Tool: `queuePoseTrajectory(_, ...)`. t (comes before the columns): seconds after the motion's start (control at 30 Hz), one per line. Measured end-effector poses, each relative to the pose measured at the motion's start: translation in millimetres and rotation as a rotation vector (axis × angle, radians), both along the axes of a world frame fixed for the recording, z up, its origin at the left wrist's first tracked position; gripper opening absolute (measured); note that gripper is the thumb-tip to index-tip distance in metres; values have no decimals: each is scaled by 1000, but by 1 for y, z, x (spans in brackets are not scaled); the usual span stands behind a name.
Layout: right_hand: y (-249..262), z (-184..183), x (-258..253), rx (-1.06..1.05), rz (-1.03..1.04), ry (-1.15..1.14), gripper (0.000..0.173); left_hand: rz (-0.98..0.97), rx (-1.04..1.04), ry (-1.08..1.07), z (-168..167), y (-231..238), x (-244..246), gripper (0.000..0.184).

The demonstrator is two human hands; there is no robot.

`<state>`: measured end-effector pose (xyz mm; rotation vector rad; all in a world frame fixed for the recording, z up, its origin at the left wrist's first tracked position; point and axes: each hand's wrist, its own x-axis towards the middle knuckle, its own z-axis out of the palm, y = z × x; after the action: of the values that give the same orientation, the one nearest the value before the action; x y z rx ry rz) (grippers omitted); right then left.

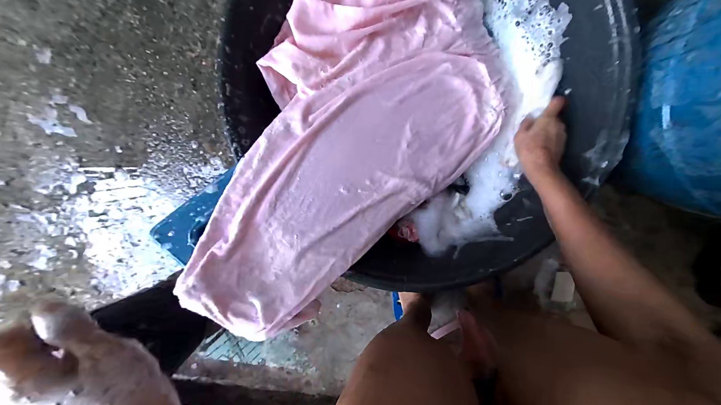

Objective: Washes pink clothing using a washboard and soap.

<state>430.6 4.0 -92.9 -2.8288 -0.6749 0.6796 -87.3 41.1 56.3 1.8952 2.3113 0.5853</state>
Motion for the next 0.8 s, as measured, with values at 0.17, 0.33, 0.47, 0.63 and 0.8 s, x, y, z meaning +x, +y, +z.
queuePoseTrajectory(0.17,-13,-26,-28,66,-116,419,44,157,-329,-176,-18,-45,-17,63)
queuePoseTrajectory(0.33,-20,40,-32,742,-514,543,20,248,-317,-545,-43,-19,41,60)
queuePoseTrajectory(0.47,-4,73,-115,701,385,337,33,327,-344,-383,-52,6,69,59)
queuePoseTrajectory(0.63,20,31,-204,824,1172,246,39,384,-298,-462,-64,-15,62,51)
queuePoseTrajectory(0.8,89,-2,-7,178,464,-52,44,484,-229,-508,-61,-23,83,47)
